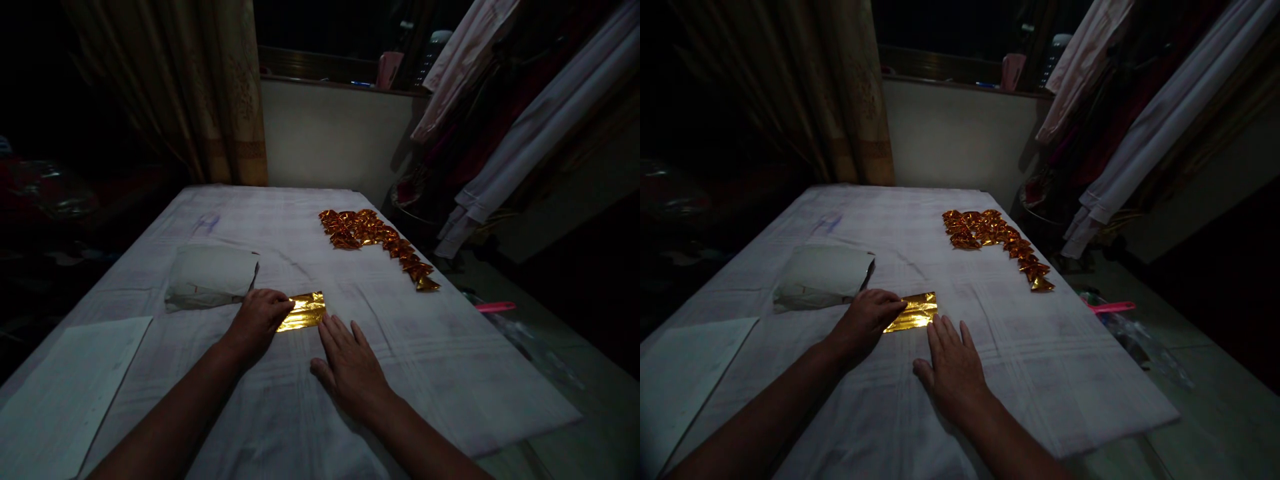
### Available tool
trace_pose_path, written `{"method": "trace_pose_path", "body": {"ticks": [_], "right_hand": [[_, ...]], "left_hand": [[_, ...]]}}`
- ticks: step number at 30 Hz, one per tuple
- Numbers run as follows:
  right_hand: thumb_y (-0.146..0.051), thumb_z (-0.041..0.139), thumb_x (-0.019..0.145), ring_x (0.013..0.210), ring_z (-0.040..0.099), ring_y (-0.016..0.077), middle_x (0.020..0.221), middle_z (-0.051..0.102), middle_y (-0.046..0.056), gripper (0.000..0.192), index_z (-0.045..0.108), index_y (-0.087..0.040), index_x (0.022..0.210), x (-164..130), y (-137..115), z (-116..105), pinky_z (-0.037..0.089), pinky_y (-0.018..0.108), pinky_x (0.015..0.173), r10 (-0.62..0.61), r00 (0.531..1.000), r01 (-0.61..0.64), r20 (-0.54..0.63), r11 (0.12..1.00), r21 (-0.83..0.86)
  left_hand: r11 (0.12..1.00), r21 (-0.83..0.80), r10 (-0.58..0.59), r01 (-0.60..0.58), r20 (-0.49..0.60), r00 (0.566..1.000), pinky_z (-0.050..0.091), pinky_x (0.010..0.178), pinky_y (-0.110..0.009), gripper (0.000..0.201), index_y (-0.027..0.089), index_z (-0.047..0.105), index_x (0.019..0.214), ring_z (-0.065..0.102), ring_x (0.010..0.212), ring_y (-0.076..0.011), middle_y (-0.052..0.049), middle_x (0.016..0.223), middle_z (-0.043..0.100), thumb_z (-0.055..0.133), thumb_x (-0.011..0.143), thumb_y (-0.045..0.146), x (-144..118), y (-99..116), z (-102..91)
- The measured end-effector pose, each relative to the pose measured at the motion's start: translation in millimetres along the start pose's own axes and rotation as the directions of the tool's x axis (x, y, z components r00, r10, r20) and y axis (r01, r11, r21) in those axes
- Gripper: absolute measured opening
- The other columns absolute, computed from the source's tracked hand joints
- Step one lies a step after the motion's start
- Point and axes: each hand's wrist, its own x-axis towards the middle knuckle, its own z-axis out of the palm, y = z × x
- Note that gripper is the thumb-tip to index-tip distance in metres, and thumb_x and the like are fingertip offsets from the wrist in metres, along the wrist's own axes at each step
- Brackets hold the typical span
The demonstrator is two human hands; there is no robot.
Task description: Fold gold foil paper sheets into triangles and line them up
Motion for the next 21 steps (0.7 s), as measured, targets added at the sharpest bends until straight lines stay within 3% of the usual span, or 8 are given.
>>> {"method": "trace_pose_path", "body": {"ticks": [3,6,9,16,21], "right_hand": [[-0.055,0.047,0.101,0.149,0.034,0.0325,0.159,0.038,0.016,0.065,0.047,-0.013,0.151,0,0,2,0.027,0.058,0.122,0.001,1.000,-0.001,-0.014,1.000,-0.006],[-0.056,0.044,0.102,0.150,0.033,0.0313,0.159,0.038,0.015,0.067,0.044,-0.012,0.152,-1,0,3,0.026,0.058,0.122,-0.005,1.000,0.005,-0.013,1.000,0.002],[-0.059,0.043,0.102,0.150,0.032,0.0310,0.160,0.037,0.015,0.070,0.042,-0.012,0.153,-2,1,4,0.025,0.057,0.123,-0.011,0.999,0.012,-0.032,1.000,0.006],[-0.058,0.045,0.101,0.149,0.034,0.0331,0.159,0.039,0.016,0.068,0.046,-0.014,0.152,-2,1,5,0.026,0.060,0.121,-0.013,0.999,0.013,-0.039,1.000,0.002],[-0.053,0.049,0.101,0.147,0.039,0.0347,0.156,0.044,0.016,0.061,0.050,-0.015,0.149,-3,2,0,0.026,0.062,0.120,-0.023,0.997,0.023,-0.078,1.000,0.004]], "left_hand": [[0.996,0.075,-0.050,0.049,0.013,0.999,0.039,0.105,-0.052,0.022,0.025,0.074,0.109,0.062,0.113,-0.0288,-0.009,0.116,0.074,0.055,0.097,0.022,0,27,-1.0],[0.999,0.015,0.033,-0.035,0.099,0.995,0.032,0.115,-0.052,0.035,0.023,0.063,0.132,0.051,0.135,-0.0294,-0.009,0.141,0.063,0.053,0.100,0.031,-7,54,9.9],[0.999,0.000,0.032,-0.033,0.160,0.987,0.027,0.120,-0.051,0.051,0.020,0.046,0.150,0.043,0.145,-0.0279,-0.011,0.154,0.051,0.043,0.104,0.042,-19,63,20.7],[0.999,0.029,0.014,-0.022,0.268,0.963,0.018,0.124,-0.049,0.058,0.023,0.035,0.157,0.034,0.150,-0.0243,-0.008,0.162,0.037,0.031,0.107,0.051,-50,39,4.2],[0.997,0.075,-0.007,-0.012,0.256,0.967,0.018,0.123,-0.054,0.057,0.027,0.035,0.157,0.035,0.150,-0.0279,-0.007,0.161,0.040,0.035,0.105,0.052,-67,20,-4.1]]}}
